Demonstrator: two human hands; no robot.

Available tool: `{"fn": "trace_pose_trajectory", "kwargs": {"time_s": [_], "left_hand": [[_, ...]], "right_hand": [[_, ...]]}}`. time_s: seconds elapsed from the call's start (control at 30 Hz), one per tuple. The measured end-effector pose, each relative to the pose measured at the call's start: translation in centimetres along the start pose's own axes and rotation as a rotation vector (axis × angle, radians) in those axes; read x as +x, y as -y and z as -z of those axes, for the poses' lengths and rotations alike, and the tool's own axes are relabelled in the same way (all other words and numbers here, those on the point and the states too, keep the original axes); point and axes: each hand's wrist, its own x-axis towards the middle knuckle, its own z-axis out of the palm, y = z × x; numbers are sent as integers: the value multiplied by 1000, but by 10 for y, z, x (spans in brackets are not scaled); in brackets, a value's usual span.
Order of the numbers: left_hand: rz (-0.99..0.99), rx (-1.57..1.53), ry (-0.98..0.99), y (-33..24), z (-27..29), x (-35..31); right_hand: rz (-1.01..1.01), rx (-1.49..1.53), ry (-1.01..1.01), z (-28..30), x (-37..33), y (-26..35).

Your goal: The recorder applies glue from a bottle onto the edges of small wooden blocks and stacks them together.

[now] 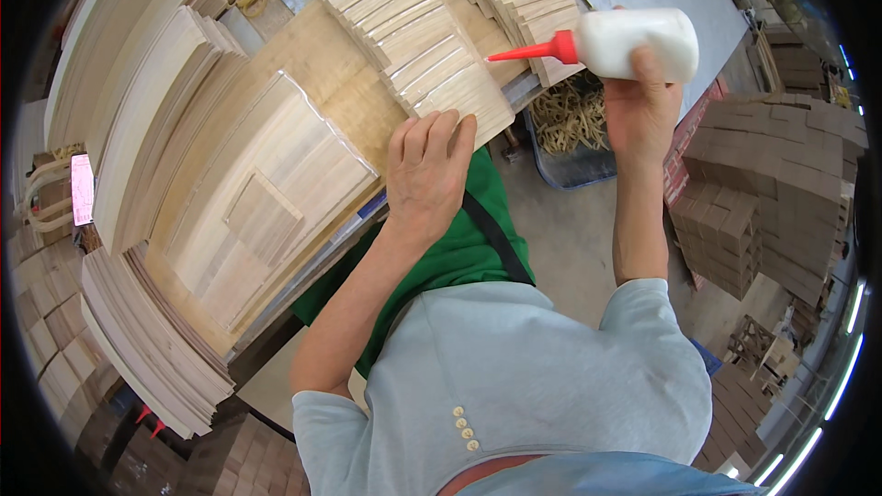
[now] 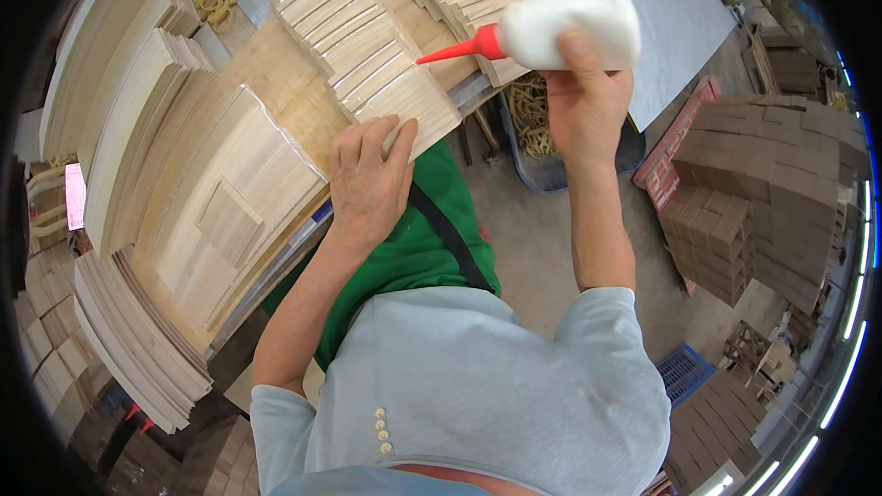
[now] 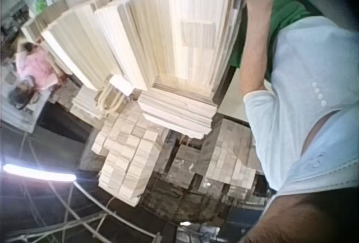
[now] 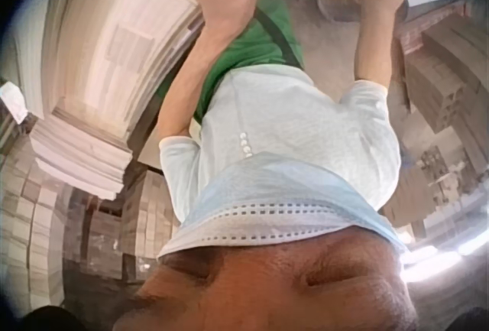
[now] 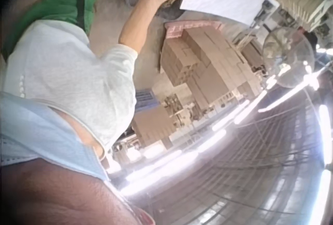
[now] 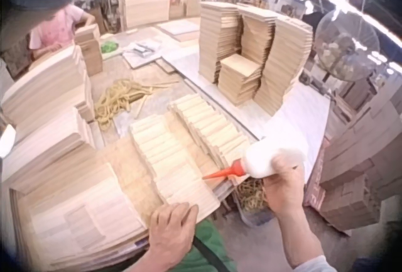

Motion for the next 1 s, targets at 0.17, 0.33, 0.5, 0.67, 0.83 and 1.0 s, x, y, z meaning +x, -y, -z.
{"fn": "trace_pose_trajectory", "kwargs": {"time_s": [0.17, 0.33, 0.5, 0.67, 0.83, 1.0], "left_hand": [[51, -14, -1, 8, 5, 13], [45, 27, -16, 31, 5, 28], [36, 101, -9, 54, 7, 48], [52, 69, -14, 39, 10, 60], [-131, -126, 91, -14, -24, 89], [-192, -131, 133, -45, -57, 124]], "right_hand": [[-122, 326, -126, 18, -6, 3], [-144, 417, -187, 34, -11, 8], [-99, 394, -224, 49, -9, 16], [-49, 388, -229, 67, -2, 25], [1, 339, -180, 55, 24, 28], [66, 234, -99, 26, 72, 23]]}}
